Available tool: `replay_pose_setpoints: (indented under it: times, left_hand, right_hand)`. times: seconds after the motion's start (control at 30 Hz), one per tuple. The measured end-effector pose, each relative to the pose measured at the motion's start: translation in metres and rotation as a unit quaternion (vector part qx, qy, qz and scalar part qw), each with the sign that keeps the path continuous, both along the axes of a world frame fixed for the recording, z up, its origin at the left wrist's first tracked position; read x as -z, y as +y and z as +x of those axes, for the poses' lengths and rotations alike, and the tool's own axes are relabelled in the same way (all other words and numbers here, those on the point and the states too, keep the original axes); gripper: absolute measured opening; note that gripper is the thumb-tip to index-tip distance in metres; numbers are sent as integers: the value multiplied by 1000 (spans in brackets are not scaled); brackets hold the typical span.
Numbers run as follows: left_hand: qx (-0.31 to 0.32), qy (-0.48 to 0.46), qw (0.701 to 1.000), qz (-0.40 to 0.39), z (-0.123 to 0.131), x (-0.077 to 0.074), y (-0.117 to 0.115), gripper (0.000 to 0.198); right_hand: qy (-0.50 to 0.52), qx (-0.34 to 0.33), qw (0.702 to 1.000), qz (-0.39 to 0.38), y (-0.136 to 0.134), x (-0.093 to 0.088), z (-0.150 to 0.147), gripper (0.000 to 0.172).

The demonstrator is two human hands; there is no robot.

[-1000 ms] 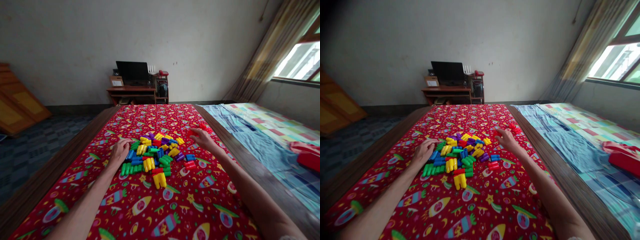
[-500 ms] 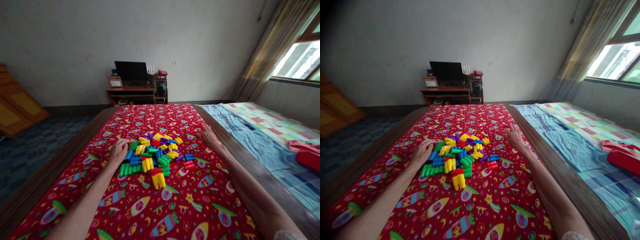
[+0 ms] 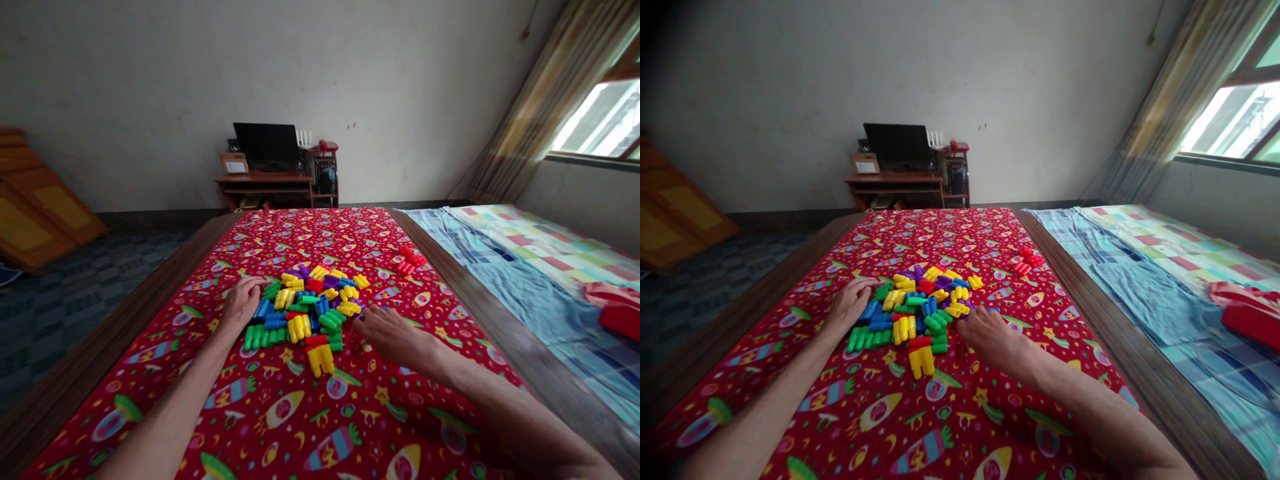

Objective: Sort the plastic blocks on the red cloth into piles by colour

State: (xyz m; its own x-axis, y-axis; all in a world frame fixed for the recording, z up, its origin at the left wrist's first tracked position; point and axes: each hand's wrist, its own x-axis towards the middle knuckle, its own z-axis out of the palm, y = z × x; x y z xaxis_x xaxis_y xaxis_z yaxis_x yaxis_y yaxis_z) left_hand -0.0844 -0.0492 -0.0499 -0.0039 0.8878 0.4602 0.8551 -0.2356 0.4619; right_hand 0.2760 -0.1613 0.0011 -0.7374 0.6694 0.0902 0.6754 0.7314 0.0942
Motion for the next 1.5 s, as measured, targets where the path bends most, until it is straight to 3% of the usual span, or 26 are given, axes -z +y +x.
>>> replay_pose_setpoints:
  times: [0.17,0.3,0.43,0.5,0.6,0.67,0.73,0.8,0.9,1.0,1.1,1.17,1.27,1.5]
  left_hand:
    - [0,-4,1000,0,1,1,0,34]
    - [-3,-12,1000,3,2,-2,-3,33]
    - [1,-30,994,105,18,-28,-18,34]
    - [51,-8,990,128,37,-50,-32,32]
    - [245,84,965,30,71,-77,-60,30]
    - [325,160,931,-30,91,-83,-82,25]
    - [361,220,904,-67,103,-77,-103,19]
    - [355,244,901,-45,108,-62,-119,17]
    - [317,243,916,34,107,-38,-131,22]
    - [277,248,924,87,106,-26,-133,27]
    - [233,270,932,69,108,-26,-130,26]
    - [213,278,935,49,109,-28,-127,24]
    - [213,276,937,27,110,-33,-121,23]
    - [207,262,942,-47,120,-58,-109,14]
  right_hand:
    - [25,-8,1000,-13,16,5,13,41]
    - [11,-14,999,36,23,3,19,41]
    - [-24,14,998,54,16,2,14,38]
    - [-46,25,998,39,11,0,10,34]
    - [-47,30,998,18,10,-4,7,33]
    - [-26,25,999,-14,17,-11,11,34]
    - [17,14,998,-63,31,-21,22,34]
    - [91,29,993,-73,51,-29,38,32]
    - [222,111,968,40,86,-28,66,32]
    - [280,190,930,145,116,-8,93,34]
    - [293,218,916,167,133,17,110,35]
    - [296,203,919,162,136,26,113,35]
    - [301,150,932,131,128,21,99,34]
    - [290,-71,954,-22,62,-14,-1,26]
